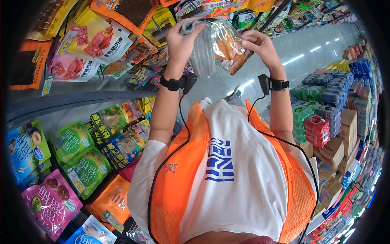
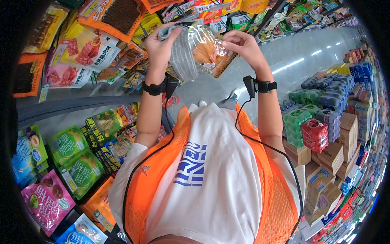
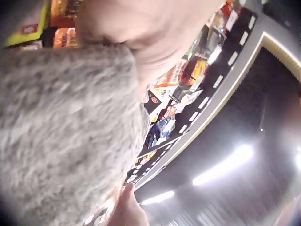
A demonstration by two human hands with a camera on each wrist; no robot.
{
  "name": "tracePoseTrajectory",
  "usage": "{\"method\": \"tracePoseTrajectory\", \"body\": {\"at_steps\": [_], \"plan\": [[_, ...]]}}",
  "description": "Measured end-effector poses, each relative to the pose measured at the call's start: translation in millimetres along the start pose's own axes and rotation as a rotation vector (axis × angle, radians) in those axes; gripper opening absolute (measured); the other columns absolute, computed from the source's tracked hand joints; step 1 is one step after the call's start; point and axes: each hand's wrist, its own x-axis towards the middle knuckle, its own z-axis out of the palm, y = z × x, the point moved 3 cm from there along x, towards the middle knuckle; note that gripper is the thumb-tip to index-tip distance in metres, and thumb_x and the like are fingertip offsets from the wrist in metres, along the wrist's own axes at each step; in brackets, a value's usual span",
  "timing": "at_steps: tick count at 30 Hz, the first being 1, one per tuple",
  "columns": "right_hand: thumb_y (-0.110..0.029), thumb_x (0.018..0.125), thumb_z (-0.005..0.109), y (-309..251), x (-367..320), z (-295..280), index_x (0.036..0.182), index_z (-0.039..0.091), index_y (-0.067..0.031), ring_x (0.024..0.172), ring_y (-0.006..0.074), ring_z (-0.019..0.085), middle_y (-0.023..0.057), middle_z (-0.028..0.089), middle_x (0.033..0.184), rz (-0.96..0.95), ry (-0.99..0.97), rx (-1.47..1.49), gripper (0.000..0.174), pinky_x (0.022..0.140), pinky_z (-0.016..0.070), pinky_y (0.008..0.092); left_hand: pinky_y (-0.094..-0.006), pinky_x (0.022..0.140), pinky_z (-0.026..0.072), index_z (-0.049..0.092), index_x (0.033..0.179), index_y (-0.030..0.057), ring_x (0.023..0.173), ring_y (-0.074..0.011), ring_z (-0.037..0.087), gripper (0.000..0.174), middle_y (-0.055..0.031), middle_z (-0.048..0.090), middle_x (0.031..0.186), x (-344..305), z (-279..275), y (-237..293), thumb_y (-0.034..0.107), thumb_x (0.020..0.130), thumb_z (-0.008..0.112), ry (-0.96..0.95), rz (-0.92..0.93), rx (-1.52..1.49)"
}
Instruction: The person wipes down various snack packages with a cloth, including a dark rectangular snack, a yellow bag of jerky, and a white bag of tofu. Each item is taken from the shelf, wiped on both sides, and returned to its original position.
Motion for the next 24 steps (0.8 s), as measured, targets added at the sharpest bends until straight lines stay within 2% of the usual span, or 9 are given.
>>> {"method": "tracePoseTrajectory", "body": {"at_steps": [2, 3, 6, 7, 10, 14, 15, 21, 24], "plan": [[-0.013, 0.094, 0.072, 20, 0, -12, 0.112, 0.067, -0.0004, 0.088, 0.0047, 0.062, -0.0018, 0.070, 0.100, 0.055, 0.062, 0.133, 0.023, 0.078, 0.0513, 0.0239, -0.0247, 0.080, 0.0490, 0.073, 0.110, -0.0013, 0.087, -0.0095, 0.063, 0.029, -0.0022, 0.072, 0.098, -1, -7, -9, 0.016, 0.088, 0.080, 0.112, -0.001, -0.085], [-0.014, 0.095, 0.070, 33, 2, -15, 0.122, 0.063, -0.0015, 0.087, 0.0055, 0.063, -0.0025, 0.069, 0.106, 0.085, 0.052, 0.348, 0.031, 0.081, 0.0529, 0.0241, -0.0257, 0.082, 0.0486, 0.070, 0.113, -0.0029, 0.091, -0.0105, 0.062, 0.032, -0.0032, 0.071, 0.103, -3, -8, -6, 0.017, 0.090, 0.079, 0.173, -0.050, -0.126], [-0.016, 0.096, 0.069, 67, 7, -5, 0.134, 0.054, -0.0026, 0.095, 0.0080, 0.066, -0.0009, 0.067, 0.118, 0.029, -0.102, 0.930, 0.043, 0.086, 0.0555, 0.0257, -0.0263, 0.084, 0.0486, 0.068, 0.114, -0.0034, 0.092, -0.0114, 0.062, 0.033, -0.0039, 0.070, 0.106, -4, -6, -8, 0.016, 0.089, 0.079, 0.280, -0.073, -0.247], [-0.017, 0.096, 0.070, 44, 5, 19, 0.140, 0.049, -0.0025, 0.106, 0.0126, 0.066, 0.0032, 0.063, 0.128, 0.043, 0.018, 0.889, 0.051, 0.091, 0.0570, 0.0299, -0.0258, 0.084, 0.0493, 0.071, 0.107, -0.0015, 0.092, -0.0108, 0.063, 0.025, -0.0040, 0.071, 0.103, -6, -3, -6, 0.014, 0.090, 0.078, 0.334, -0.042, -0.213], [-0.015, 0.095, 0.071, 46, 7, 33, 0.140, 0.047, -0.0016, 0.116, 0.0169, 0.064, 0.0080, 0.061, 0.132, 0.099, 0.079, 0.709, 0.053, 0.094, 0.0569, 0.0340, -0.0262, 0.085, 0.0492, 0.071, 0.107, -0.0014, 0.092, -0.0111, 0.062, 0.025, -0.0040, 0.071, 0.104, -12, 1, -14, 0.016, 0.090, 0.078, 0.325, -0.002, -0.155], [-0.011, 0.090, 0.075, 24, 7, 27, 0.128, 0.059, -0.0004, 0.101, 0.0150, 0.068, 0.0080, 0.069, 0.118, 0.067, 0.115, 0.321, 0.042, 0.088, 0.0571, 0.0336, -0.0262, 0.079, 0.0512, 0.073, 0.107, 0.0004, 0.087, -0.0092, 0.065, 0.027, -0.0048, 0.075, 0.098, -3, -18, -3, 0.018, 0.088, 0.080, 0.114, 0.024, 0.217], [-0.013, 0.087, 0.079, 17, 9, 27, 0.119, 0.065, 0.0003, 0.093, 0.0125, 0.068, 0.0059, 0.072, 0.107, 0.069, 0.122, 0.236, 0.037, 0.083, 0.0562, 0.0315, -0.0257, 0.081, 0.0506, 0.073, 0.108, 0.0003, 0.088, -0.0089, 0.065, 0.029, -0.0048, 0.074, 0.099, -1, -25, 3, 0.021, 0.088, 0.080, 0.058, 0.017, 0.304], [-0.017, 0.085, 0.082, 4, 14, 29, 0.114, 0.069, 0.0001, 0.085, 0.0082, 0.064, 0.0031, 0.073, 0.101, 0.094, 0.046, -0.027, 0.036, 0.076, 0.0521, 0.0276, -0.0251, 0.076, 0.0519, 0.076, 0.106, 0.0055, 0.083, -0.0077, 0.066, 0.026, -0.0047, 0.076, 0.094, 25, -33, 1, 0.021, 0.086, 0.081, -0.184, 0.097, 0.514], [-0.017, 0.085, 0.082, 2, 18, 26, 0.115, 0.068, 0.0006, 0.085, 0.0077, 0.064, 0.0029, 0.073, 0.102, 0.095, 0.038, -0.055, 0.037, 0.076, 0.0521, 0.0280, -0.0251, 0.075, 0.0527, 0.077, 0.105, 0.0075, 0.083, -0.0087, 0.068, 0.025, -0.0062, 0.077, 0.094, 32, -33, 10, 0.021, 0.085, 0.082, -0.144, 0.167, 0.575]]}}
